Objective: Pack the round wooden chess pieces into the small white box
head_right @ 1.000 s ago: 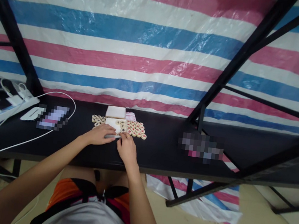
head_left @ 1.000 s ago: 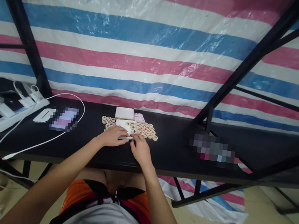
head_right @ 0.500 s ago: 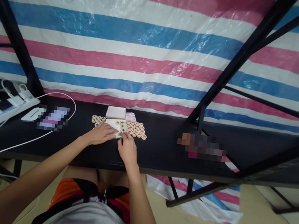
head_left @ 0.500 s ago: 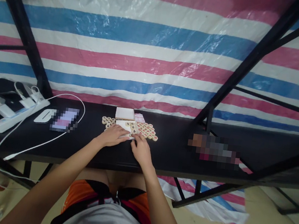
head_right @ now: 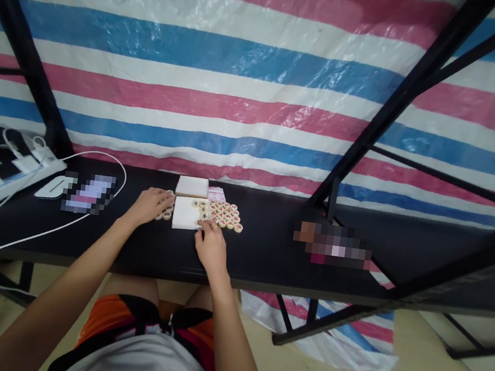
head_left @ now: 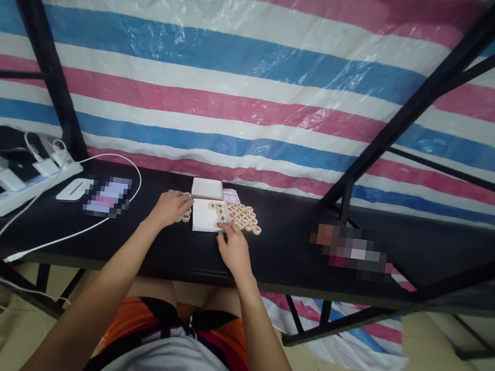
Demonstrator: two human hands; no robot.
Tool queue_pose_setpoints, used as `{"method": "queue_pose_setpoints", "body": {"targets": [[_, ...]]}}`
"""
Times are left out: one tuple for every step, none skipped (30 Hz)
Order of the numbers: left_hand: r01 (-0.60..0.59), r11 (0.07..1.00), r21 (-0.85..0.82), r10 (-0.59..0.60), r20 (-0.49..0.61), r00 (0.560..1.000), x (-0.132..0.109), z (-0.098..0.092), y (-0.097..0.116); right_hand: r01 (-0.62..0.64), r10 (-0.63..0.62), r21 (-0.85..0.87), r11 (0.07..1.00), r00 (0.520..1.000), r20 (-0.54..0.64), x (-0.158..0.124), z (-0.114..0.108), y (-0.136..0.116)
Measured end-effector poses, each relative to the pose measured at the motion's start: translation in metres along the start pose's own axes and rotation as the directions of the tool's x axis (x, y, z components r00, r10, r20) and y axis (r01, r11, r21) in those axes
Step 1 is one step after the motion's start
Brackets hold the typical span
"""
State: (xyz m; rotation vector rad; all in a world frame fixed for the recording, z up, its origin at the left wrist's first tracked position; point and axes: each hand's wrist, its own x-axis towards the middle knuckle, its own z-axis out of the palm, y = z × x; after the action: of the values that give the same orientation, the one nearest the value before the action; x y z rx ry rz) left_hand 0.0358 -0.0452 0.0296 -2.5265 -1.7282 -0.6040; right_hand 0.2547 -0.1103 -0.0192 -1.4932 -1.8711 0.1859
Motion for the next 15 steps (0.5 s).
{"method": "queue_pose_setpoints", "body": {"targets": [[0.092, 0.996, 0.017, -0.092, -0.002, 0.996, 0.000, -0.002, -0.008, 0.001, -0.001, 0.005, 1.000, 1.000, -0.002, 0.000, 0.000, 0.001], [0.180, 0.983, 0.035, -0.180, -0.011, 0.984, 0.000, -0.004, -0.016, 0.000, 0.000, 0.010, 1.000, 1.000, -0.003, 0.000, 0.000, 0.001], [0.256, 0.965, 0.061, -0.256, -0.010, 0.967, -0.001, -0.005, -0.023, -0.001, 0.001, 0.015, 1.000, 1.000, -0.003, 0.001, 0.001, 0.002], [0.318, 0.944, 0.092, -0.319, -0.001, 0.948, -0.002, -0.006, -0.028, -0.003, 0.003, 0.019, 1.000, 1.000, -0.002, 0.001, 0.001, 0.002], [0.364, 0.923, 0.123, -0.369, 0.016, 0.929, -0.003, -0.006, -0.032, -0.005, 0.005, 0.022, 1.000, 1.000, 0.000, 0.001, 0.001, 0.002], [0.395, 0.906, 0.152, -0.404, 0.029, 0.914, -0.004, -0.006, -0.034, -0.007, 0.007, 0.023, 1.000, 1.000, 0.001, 0.001, 0.001, 0.002], [0.413, 0.894, 0.175, -0.425, 0.038, 0.904, -0.005, -0.005, -0.035, -0.007, 0.007, 0.024, 1.000, 1.000, 0.002, 0.001, 0.001, 0.002], [0.420, 0.887, 0.191, -0.434, 0.041, 0.900, -0.005, -0.005, -0.035, -0.009, 0.009, 0.023, 1.000, 1.000, 0.001, 0.001, 0.001, 0.002], [0.419, 0.886, 0.200, -0.434, 0.038, 0.900, -0.006, -0.005, -0.034, -0.010, 0.010, 0.022, 1.000, 1.000, -0.001, 0.001, 0.001, 0.002], [0.417, 0.885, 0.205, -0.432, 0.030, 0.901, -0.006, -0.005, -0.034, -0.010, 0.010, 0.021, 1.000, 1.000, -0.002, 0.001, 0.001, 0.002], [0.420, 0.884, 0.205, -0.433, 0.022, 0.901, -0.006, -0.004, -0.033, -0.009, 0.009, 0.019, 1.000, 1.000, -0.003, 0.001, 0.000, 0.002], [0.425, 0.882, 0.202, -0.437, 0.016, 0.899, -0.006, -0.004, -0.033, -0.008, 0.008, 0.018, 1.000, 1.000, -0.001, 0.001, 0.000, 0.002], [0.433, 0.880, 0.194, -0.444, 0.011, 0.896, -0.006, -0.004, -0.033, -0.008, 0.008, 0.018, 1.000, 1.000, 0.001, 0.001, 0.000, 0.002], [0.443, 0.878, 0.184, -0.452, 0.009, 0.892, -0.005, -0.004, -0.033, -0.009, 0.009, 0.019, 1.000, 1.000, 0.005, 0.001, 0.000, 0.002], [0.449, 0.877, 0.172, -0.457, 0.010, 0.889, -0.005, -0.004, -0.033, -0.011, 0.011, 0.022, 1.000, 1.000, 0.009, 0.001, 0.000, 0.002]]}}
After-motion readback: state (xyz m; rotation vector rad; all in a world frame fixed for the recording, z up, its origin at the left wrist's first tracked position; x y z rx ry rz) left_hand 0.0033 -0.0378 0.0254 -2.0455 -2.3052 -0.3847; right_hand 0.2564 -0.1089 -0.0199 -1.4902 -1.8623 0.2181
